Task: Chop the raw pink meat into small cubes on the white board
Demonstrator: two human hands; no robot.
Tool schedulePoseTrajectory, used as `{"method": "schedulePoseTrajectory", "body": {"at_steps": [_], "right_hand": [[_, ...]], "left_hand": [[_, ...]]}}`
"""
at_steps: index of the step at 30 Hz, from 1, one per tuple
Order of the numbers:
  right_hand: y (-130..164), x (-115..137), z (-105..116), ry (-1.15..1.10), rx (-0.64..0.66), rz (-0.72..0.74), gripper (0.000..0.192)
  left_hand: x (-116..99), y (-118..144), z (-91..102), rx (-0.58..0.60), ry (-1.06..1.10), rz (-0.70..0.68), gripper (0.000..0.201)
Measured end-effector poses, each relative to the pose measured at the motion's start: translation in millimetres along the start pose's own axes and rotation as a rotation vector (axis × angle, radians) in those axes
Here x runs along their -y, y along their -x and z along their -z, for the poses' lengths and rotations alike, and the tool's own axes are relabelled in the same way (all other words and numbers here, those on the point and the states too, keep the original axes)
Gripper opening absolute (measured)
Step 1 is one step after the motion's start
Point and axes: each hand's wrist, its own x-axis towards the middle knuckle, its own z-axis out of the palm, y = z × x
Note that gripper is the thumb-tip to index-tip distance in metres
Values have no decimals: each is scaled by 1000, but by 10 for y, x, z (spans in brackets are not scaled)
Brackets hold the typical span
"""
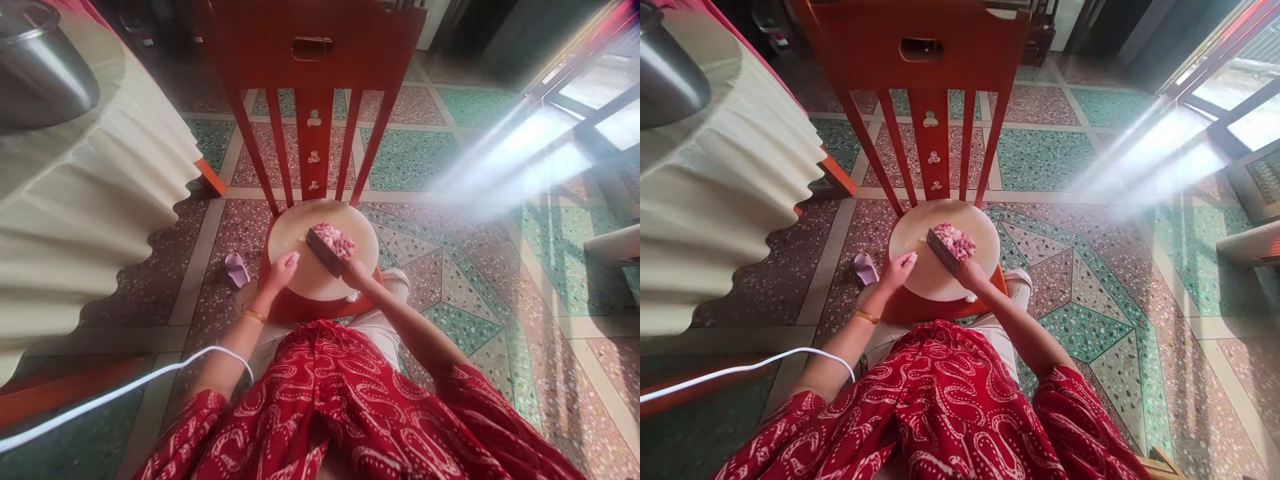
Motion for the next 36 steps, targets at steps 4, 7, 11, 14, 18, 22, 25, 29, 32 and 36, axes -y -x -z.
{"method": "schedulePoseTrajectory", "body": {"at_steps": [4,7,11,14,18,22,25,29,32,36], "right_hand": [[207,17,-61,88,-4,55,38],[373,4,-166,136,27,88,35],[507,7,-245,197,71,109,28],[541,51,-220,232,64,116,27],[501,129,-148,247,171,98,28],[243,321,-144,225,222,74,36],[-6,522,-177,199,163,96,30],[-53,521,-190,176,133,113,31],[130,267,-183,179,176,56,45],[359,54,-172,230,149,-11,60]], "left_hand": [[-44,231,-430,-8,-392,-398,24],[16,366,-508,-38,-505,-500,22],[80,402,-497,-68,-469,-508,25],[78,368,-509,-74,-439,-484,23],[91,330,-545,-103,-421,-446,21],[159,297,-583,-134,-405,-438,19],[209,275,-604,-155,-407,-459,20],[218,283,-599,-143,-395,-468,21],[192,308,-585,-149,-387,-458,22],[160,330,-576,-174,-388,-450,20]]}}
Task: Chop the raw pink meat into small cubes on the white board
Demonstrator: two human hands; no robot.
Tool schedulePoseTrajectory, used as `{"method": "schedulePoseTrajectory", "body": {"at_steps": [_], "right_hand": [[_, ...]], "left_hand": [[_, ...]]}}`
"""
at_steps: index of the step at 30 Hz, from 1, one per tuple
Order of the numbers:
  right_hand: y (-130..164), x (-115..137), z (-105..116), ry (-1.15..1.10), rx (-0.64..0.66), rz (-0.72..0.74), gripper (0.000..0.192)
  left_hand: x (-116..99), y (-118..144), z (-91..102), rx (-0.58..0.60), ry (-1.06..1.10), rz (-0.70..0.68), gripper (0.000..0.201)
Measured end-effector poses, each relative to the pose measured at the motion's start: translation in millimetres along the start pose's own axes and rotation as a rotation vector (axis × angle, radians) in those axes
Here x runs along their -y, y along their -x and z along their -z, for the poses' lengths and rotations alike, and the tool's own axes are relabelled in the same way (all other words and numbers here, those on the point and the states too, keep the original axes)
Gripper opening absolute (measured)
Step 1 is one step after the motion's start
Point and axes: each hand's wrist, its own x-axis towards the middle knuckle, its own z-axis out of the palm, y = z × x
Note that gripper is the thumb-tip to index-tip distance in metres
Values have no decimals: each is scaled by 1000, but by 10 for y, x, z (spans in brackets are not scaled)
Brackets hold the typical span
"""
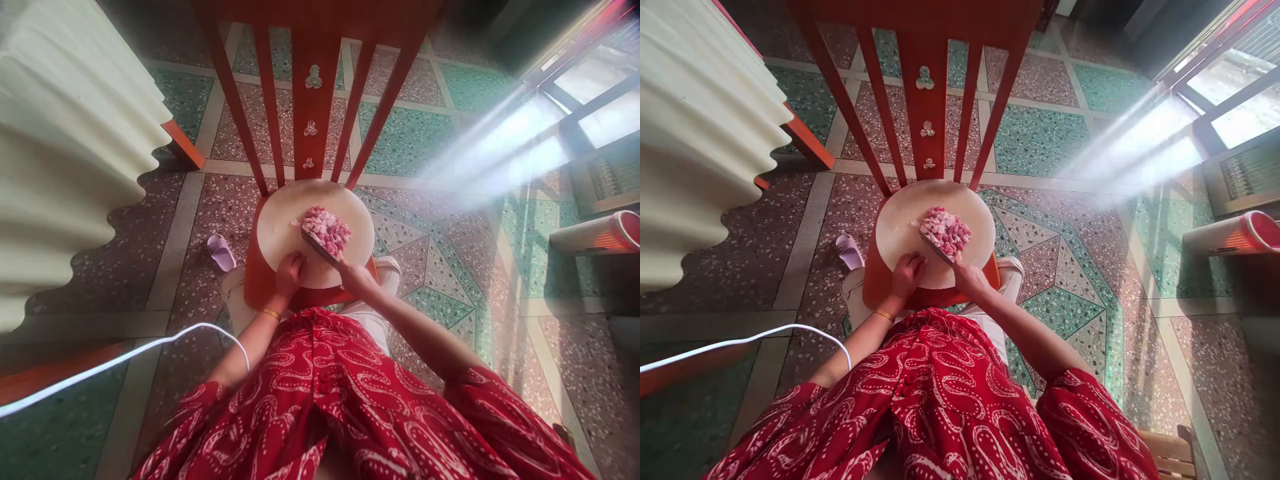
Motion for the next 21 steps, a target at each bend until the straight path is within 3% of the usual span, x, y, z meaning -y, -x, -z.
{"method": "schedulePoseTrajectory", "body": {"at_steps": [3,8,11,16,21], "right_hand": [[84,48,-7,27,6,41,61],[95,175,50,22,95,55,47],[-86,317,108,9,104,62,42],[-459,600,126,-26,-34,80,34],[-252,319,21,-56,-7,68,47]], "left_hand": [[-4,1,-5,-21,1,28,18],[24,2,-41,-1,10,28,17],[53,3,-62,2,26,26,17],[87,12,-83,2,-16,8,17],[83,24,-69,-40,-25,-33,19]]}}
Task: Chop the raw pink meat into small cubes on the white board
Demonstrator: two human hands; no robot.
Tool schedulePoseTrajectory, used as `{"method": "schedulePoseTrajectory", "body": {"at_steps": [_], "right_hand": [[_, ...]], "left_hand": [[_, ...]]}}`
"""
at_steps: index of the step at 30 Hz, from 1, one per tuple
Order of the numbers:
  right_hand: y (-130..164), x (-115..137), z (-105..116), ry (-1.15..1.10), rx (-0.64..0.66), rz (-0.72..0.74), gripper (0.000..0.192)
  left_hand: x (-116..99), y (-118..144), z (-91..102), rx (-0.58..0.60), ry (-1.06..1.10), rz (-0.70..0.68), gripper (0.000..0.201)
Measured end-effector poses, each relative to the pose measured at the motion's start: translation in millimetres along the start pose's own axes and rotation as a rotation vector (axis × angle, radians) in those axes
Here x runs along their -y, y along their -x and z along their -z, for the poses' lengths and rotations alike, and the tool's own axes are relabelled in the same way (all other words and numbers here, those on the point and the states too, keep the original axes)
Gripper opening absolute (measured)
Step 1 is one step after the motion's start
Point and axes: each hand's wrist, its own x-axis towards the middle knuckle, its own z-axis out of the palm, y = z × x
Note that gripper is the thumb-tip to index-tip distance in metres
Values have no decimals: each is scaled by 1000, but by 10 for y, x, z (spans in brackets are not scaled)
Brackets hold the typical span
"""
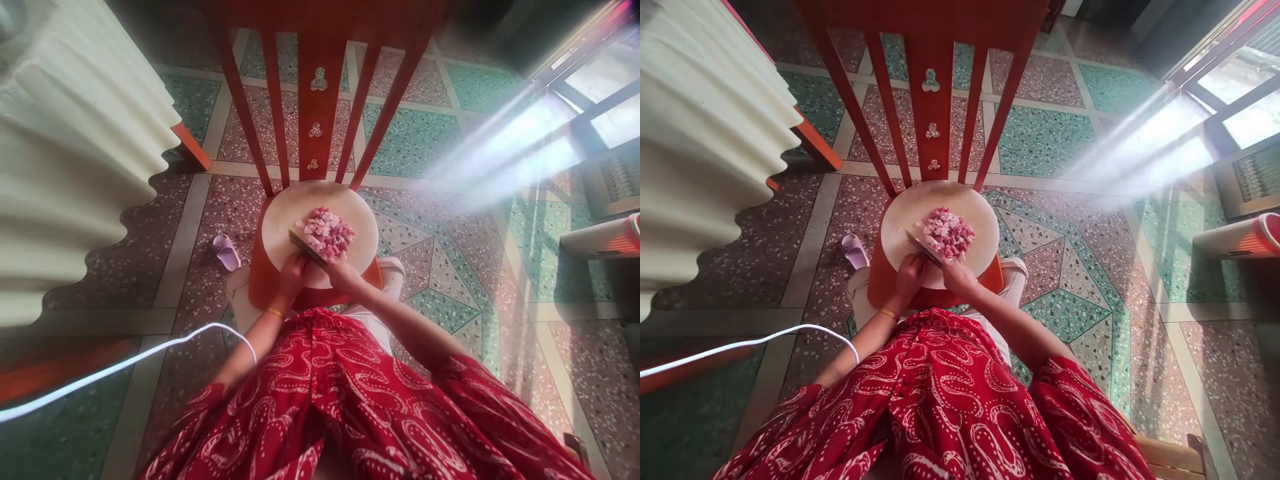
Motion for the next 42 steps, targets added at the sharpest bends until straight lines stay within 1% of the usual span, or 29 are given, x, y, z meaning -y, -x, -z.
{"method": "schedulePoseTrajectory", "body": {"at_steps": [2,4,6,8,10,13,16,18,20,23,26,28,30,33,35,36,40,42], "right_hand": [[176,-160,-24,6,-4,-42,56],[316,-243,-22,30,-25,-61,60],[406,-240,3,54,-13,-35,56],[451,-186,38,58,38,-8,46],[446,-115,71,51,95,-11,36],[309,21,102,46,120,-39,28],[38,209,114,35,60,12,26],[-126,318,120,31,14,50,27],[-200,350,120,29,2,58,28],[-106,198,93,29,23,45,33],[121,-53,55,33,14,-18,43],[260,-152,47,36,-11,-53,46],[356,-166,55,46,-17,-39,46],[404,-96,77,49,51,3,36],[360,-26,85,43,100,-8,30],[311,17,86,40,103,-19,29],[-11,258,78,24,26,47,31],[-152,360,74,13,-10,74,31]], "left_hand": [[-9,4,21,-22,1,-22,19],[-23,9,49,-47,0,-33,18],[-43,13,79,-77,-2,-26,16],[-59,16,97,-94,-4,-22,15],[-62,16,97,-89,0,-21,14],[-34,12,68,-69,13,-15,13],[12,9,38,-47,13,-11,13],[30,9,33,-10,-4,-25,14],[26,10,40,17,-23,-38,15],[-2,21,62,-21,-20,-19,17],[-22,46,85,-49,7,-12,18],[-26,66,102,-54,22,-8,18],[-34,80,118,-65,27,12,16],[-50,83,127,-67,15,40,14],[-46,75,118,-58,10,35,14],[-36,70,109,-57,10,28,14],[26,56,75,-50,4,-4,15],[40,55,76,-27,-6,-15,15]]}}
